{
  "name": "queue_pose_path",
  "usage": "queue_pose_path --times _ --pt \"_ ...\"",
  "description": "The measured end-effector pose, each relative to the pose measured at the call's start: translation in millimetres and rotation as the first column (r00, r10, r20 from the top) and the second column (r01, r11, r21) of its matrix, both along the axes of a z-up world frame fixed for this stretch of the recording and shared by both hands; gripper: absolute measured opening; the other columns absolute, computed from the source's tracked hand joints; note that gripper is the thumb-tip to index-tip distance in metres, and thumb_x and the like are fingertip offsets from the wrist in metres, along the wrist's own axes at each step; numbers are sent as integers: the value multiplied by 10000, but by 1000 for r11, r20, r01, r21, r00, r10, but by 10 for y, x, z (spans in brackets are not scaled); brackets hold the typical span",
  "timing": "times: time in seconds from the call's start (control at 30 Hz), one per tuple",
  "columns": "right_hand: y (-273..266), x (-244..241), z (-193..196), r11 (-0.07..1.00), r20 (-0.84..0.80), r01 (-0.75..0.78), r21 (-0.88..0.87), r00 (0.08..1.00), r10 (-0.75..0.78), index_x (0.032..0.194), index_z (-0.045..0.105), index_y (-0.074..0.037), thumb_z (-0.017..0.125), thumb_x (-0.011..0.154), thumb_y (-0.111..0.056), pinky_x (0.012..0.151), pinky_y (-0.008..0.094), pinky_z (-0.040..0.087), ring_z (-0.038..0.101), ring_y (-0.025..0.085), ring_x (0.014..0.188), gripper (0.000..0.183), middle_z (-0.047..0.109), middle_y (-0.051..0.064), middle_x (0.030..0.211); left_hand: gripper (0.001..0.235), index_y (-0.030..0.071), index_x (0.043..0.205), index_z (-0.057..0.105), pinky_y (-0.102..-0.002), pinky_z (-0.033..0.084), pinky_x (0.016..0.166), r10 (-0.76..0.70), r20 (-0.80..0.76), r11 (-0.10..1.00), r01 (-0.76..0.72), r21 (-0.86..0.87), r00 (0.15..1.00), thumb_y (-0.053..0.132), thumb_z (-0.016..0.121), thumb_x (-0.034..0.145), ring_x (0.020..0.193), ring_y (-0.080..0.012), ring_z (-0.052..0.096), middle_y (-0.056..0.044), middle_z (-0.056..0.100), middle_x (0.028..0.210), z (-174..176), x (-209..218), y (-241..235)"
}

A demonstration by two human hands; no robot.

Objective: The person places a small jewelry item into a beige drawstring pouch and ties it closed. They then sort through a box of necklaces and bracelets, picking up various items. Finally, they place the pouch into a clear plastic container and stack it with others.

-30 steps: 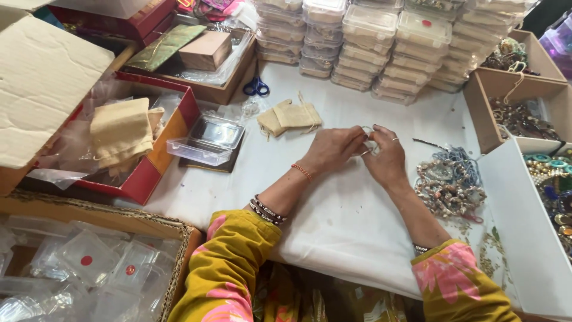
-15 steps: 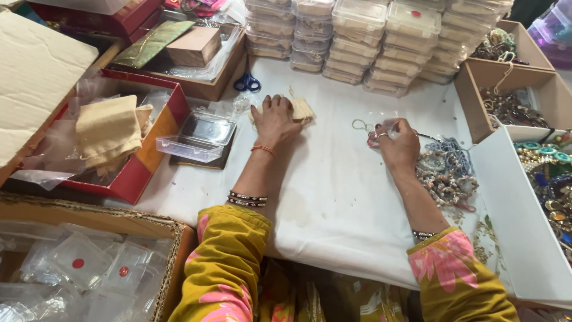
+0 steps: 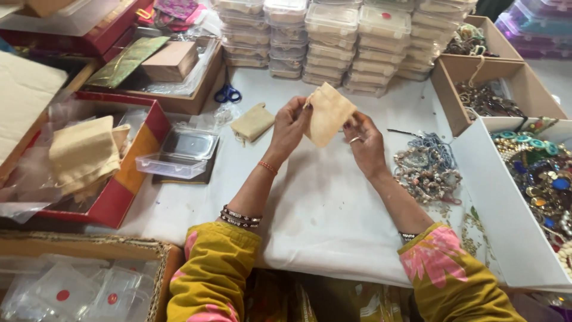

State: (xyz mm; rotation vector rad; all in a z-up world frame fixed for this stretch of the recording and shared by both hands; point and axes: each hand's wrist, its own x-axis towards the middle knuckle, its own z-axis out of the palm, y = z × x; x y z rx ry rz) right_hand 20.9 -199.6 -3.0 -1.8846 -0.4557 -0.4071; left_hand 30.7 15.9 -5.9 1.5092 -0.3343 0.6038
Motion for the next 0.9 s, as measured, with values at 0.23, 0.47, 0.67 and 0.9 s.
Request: queue_pose_path --times 0.23,0.47,0.67,0.9 --pt "-41 79 -55 909 -315 -224 351 886 340 1206 643 -22 552 1054 -308 738 305 643 743 164 893 336 741 64 1015 197 42 1156 646 -216 526 738 -219 -256 974 195 -116 942 205 579 1066 820 -37 601 13 687 937 -229 37 -125" --pt "-61 4 -50 994 -180 -39 107 982 58 1232 705 -1 633 1083 -181 676 261 520 599 117 771 245 704 80 932 296 43 1167 745 -219 510 687 -322 -422 940 338 -38 848 289 653 1031 775 -29 600 10 740 939 -241 -45 -235" --pt "-21 -45 9 973 -129 -204 110 968 217 1236 621 -18 671 971 -73 829 231 564 676 62 943 275 718 23 1048 300 55 1234 716 -220 538 791 -396 -211 918 377 -127 894 267 642 1034 892 -21 637 37 744 1021 -285 8 -220" --pt "-38 19 -53 944 -229 -210 253 936 269 1219 654 -39 641 977 2 850 226 560 678 67 954 246 730 25 1083 291 76 1281 645 -206 542 791 -412 -278 911 387 -140 868 187 653 1012 901 -14 645 48 729 1036 -86 -121 -225"
